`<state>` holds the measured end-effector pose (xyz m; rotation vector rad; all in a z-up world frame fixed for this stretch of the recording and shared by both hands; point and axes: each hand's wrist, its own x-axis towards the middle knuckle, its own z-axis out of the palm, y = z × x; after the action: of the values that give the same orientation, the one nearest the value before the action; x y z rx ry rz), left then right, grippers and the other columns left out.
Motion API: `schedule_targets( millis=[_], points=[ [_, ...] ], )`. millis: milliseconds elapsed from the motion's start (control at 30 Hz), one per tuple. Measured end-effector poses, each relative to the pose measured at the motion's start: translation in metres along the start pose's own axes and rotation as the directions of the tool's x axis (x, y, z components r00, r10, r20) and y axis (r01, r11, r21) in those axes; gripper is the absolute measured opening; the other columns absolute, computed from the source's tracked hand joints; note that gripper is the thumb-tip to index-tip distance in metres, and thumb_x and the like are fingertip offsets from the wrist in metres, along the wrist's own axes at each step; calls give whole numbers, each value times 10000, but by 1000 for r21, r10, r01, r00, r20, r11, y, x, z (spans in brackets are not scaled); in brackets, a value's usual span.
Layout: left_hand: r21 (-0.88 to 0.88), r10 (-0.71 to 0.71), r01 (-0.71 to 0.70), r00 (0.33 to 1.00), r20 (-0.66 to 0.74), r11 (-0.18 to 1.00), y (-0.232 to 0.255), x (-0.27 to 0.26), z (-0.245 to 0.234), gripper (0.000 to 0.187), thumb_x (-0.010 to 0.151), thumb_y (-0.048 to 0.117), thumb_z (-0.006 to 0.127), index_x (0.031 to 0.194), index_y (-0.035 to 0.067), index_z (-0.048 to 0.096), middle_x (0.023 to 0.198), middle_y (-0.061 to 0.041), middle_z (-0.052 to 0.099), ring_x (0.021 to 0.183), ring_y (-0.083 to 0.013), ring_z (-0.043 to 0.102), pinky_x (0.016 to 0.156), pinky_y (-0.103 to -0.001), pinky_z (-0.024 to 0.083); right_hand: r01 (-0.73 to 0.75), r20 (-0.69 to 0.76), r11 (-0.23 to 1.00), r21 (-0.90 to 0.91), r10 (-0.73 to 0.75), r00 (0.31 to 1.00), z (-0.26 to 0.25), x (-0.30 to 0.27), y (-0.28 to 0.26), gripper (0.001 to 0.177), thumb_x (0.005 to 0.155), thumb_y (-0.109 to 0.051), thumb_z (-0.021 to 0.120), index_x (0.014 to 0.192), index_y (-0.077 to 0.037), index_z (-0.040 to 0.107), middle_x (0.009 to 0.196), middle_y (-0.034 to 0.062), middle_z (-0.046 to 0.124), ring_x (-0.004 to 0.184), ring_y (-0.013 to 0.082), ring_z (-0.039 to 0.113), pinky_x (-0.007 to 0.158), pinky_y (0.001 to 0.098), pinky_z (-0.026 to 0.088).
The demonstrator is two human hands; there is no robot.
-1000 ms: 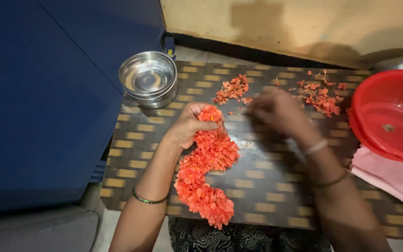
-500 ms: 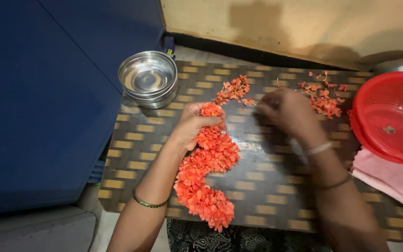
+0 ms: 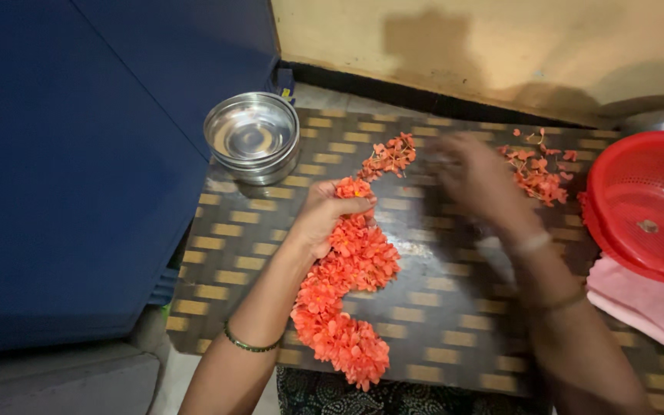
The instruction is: The person is making a flower garland by hand. They pick up individual orange flowers from a pile on a table and thread them onto a needle with purple thread, gradually forming a long garland.
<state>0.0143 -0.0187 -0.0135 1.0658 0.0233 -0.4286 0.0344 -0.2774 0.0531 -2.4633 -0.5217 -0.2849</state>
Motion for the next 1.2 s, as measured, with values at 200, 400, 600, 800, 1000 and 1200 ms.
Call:
schedule_targets(
  millis=[200,400,600,800,1000,1200],
  points=[
    [-49,-70,71,997,7,996,1,0,-4,90,798,-23,745,877,-19,703,748,-86,699,618,-181,682,585,-328,583,-12,280,999,44,-1,960,30,44,-5,308,873,-158,746,1171,-94,703,1098,150,689,981,319,706,883,427,562],
    [-58,-105,109,992,63,992,9,-9,-8,97,803,-9,765,873,-34,702,710,-100,675,562,-163,642,517,-295,530,41,126,981,-191,-17,992,-10,19,0,393,784,-10,689,1155,-126,743,1200,116,743,1080,324,676,920,430,541],
    [-86,-137,142,988,66,986,15,-13,-5,104,793,-1,748,882,-23,699,707,-86,676,551,-146,637,513,-288,533,55,288,983,173,-104,952,26,30,-23,142,900,-180,742,1033,-140,771,1104,159,698,997,272,720,850,387,579],
    [-108,-111,117,992,57,987,16,-12,-15,107,818,14,736,896,-49,698,718,-102,670,555,-156,633,518,-286,532,-10,279,941,-338,110,954,-26,23,-13,218,835,-49,729,957,-203,824,1038,52,779,913,281,727,792,425,562],
    [-92,-125,132,990,72,987,12,-10,-14,98,835,-12,744,906,-60,697,723,-124,677,554,-173,639,513,-287,527,-42,-57,997,-59,38,998,-21,4,2,222,862,-46,684,1050,-117,778,1081,112,738,944,297,721,811,414,565],
    [-15,-140,140,989,-36,990,11,-9,-8,123,823,0,745,921,-66,711,765,-138,711,574,-186,665,527,-299,559,131,-99,990,-60,-137,986,49,32,1,169,915,-154,750,1060,-71,770,1047,166,720,904,357,681,785,439,547]
  ],
)
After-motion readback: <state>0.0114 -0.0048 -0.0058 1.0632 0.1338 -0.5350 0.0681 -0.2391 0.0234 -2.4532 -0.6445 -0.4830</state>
